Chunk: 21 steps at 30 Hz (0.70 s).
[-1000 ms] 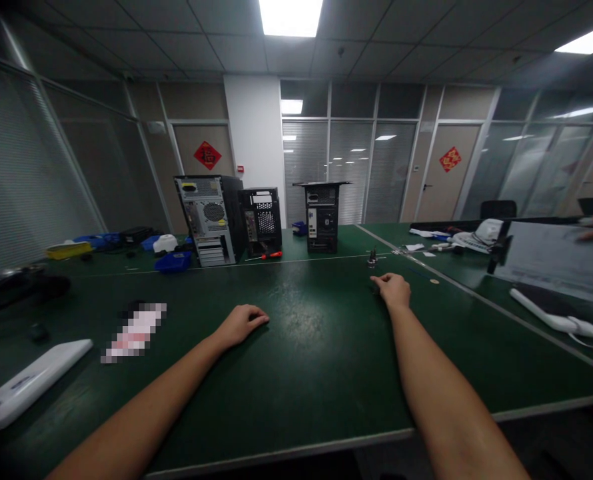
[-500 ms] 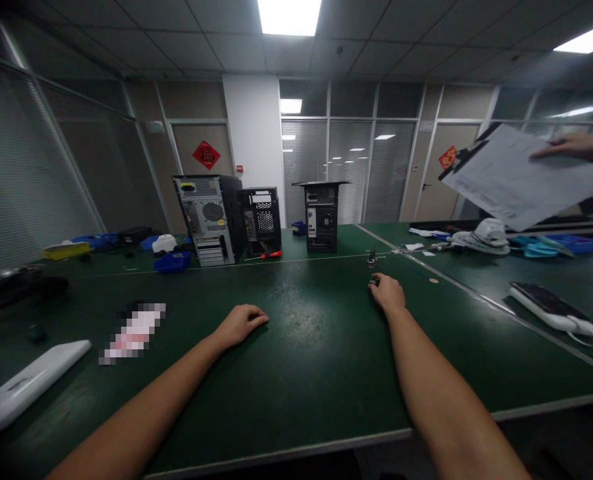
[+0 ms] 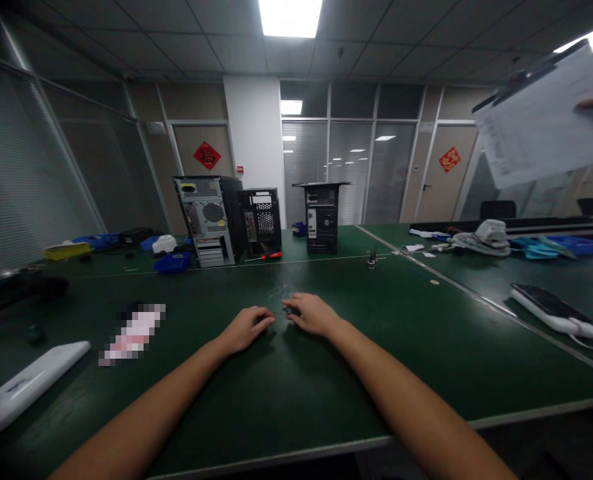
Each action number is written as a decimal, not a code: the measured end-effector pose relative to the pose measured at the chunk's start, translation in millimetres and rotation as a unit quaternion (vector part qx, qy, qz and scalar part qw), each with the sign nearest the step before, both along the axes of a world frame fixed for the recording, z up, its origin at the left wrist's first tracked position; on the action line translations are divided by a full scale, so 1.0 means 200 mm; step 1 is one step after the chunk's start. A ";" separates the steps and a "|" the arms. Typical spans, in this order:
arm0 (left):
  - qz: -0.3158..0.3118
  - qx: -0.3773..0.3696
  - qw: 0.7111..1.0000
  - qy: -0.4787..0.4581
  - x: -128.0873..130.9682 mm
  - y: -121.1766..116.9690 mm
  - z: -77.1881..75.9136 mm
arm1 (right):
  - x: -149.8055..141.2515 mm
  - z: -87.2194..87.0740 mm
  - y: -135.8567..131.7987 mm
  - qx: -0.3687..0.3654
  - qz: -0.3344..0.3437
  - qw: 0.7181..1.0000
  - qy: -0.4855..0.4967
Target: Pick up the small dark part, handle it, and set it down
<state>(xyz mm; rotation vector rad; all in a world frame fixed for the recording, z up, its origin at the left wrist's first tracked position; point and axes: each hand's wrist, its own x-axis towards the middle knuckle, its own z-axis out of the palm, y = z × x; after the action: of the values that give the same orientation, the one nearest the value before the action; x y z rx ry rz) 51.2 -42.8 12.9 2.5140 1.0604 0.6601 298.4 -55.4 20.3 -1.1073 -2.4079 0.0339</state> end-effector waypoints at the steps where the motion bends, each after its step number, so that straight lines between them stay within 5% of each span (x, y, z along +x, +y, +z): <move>1: -0.001 0.005 1.000 -0.002 0.01 -0.01 0.00 | -0.04 -0.01 -0.01 0.003 0.014 1.000 -0.009; 21: 0.027 0.024 0.999 -0.009 0.01 -0.01 0.00 | -0.11 -0.03 -0.06 0.014 0.031 0.999 0.006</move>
<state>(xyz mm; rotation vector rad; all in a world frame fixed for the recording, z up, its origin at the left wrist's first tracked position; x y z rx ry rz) 53.6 -44.3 12.4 2.5215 1.1234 0.7307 276.7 -66.4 13.3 -1.0165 -2.4250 0.0267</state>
